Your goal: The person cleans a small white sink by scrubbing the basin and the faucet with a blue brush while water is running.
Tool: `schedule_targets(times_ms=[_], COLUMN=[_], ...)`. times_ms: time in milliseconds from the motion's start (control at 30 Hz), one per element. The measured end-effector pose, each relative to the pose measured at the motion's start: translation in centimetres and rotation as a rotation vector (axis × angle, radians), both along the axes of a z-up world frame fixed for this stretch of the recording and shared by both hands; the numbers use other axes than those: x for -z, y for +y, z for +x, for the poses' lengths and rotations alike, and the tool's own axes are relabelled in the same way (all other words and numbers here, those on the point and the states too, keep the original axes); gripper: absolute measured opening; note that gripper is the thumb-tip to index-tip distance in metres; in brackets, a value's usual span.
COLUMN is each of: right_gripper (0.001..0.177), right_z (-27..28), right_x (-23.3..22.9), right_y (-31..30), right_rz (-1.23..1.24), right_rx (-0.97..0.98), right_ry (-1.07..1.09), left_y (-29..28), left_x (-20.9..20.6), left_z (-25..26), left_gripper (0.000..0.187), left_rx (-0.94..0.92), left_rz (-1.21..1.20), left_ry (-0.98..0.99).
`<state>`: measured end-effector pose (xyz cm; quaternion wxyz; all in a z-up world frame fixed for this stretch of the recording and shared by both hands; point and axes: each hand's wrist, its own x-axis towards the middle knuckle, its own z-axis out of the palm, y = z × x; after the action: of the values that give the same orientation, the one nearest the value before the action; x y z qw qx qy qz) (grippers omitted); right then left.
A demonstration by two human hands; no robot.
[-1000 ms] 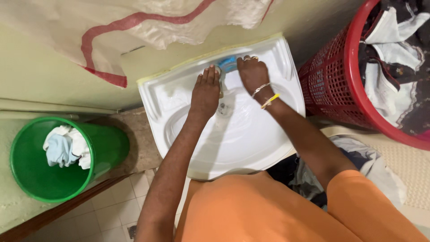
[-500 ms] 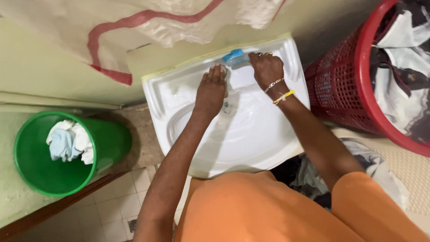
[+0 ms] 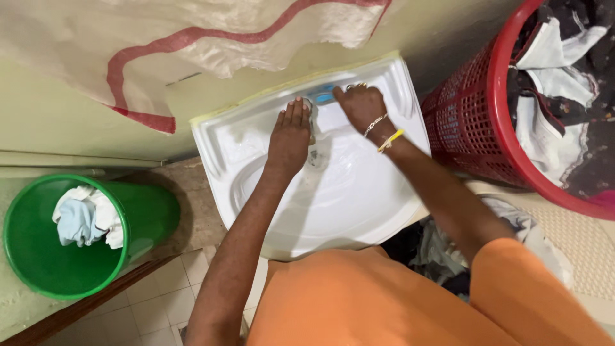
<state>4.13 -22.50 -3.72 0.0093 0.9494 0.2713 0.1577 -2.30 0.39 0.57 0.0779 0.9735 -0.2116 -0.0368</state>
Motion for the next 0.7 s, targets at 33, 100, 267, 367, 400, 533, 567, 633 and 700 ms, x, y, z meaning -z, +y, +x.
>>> schedule_targets(times_ms=[33, 100, 267, 367, 400, 533, 567, 633, 700], right_gripper=[0.023, 0.016, 0.011, 0.021, 0.024, 0.015, 0.016, 0.017, 0.011], right_z=[0.4, 1.2, 1.0, -0.9, -1.9, -4.9, -3.9, -2.1, -1.2], right_x=[-0.3, -1.6, -4.4, -4.1, -3.2, -0.8, -0.5, 0.1, 1.4], right_y=[-0.7, -3.4, -7.9, -8.4, -7.7, -7.1, -6.9, -6.7, -4.5], right_rz=[0.002, -0.143, -0.436, -0.506, -0.510, -0.302, -0.266, -0.193, -0.177], right_rx=[-0.002, 0.055, 0.152, 0.227, 0.294, 0.374, 0.394, 0.458, 0.523], right_ry=[-0.023, -0.008, -0.002, 0.194, 0.330, 0.297, 0.283, 0.275, 0.294], left_y=[0.1, 0.2, 0.0, -0.2, -0.1, 0.1, 0.2, 0.2, 0.2], left_x=[0.1, 0.4, 1.4, 1.3, 1.3, 1.9, 1.9, 1.8, 1.3], left_z=[-0.1, 0.1, -0.4, -0.3, -0.3, -0.3, 0.0, -0.1, 0.3], left_gripper=[0.071, 0.071, 0.066, 0.067, 0.067, 0.064, 0.065, 0.066, 0.068], left_rx=[-0.001, 0.002, -0.003, -0.013, -0.015, -0.010, -0.016, -0.001, 0.010], left_rz=[0.002, -0.009, 0.099, -0.008, -0.033, -0.003, -0.005, -0.006, -0.030], left_ry=[-0.009, 0.010, -0.093, -0.020, -0.015, -0.067, -0.059, -0.027, 0.010])
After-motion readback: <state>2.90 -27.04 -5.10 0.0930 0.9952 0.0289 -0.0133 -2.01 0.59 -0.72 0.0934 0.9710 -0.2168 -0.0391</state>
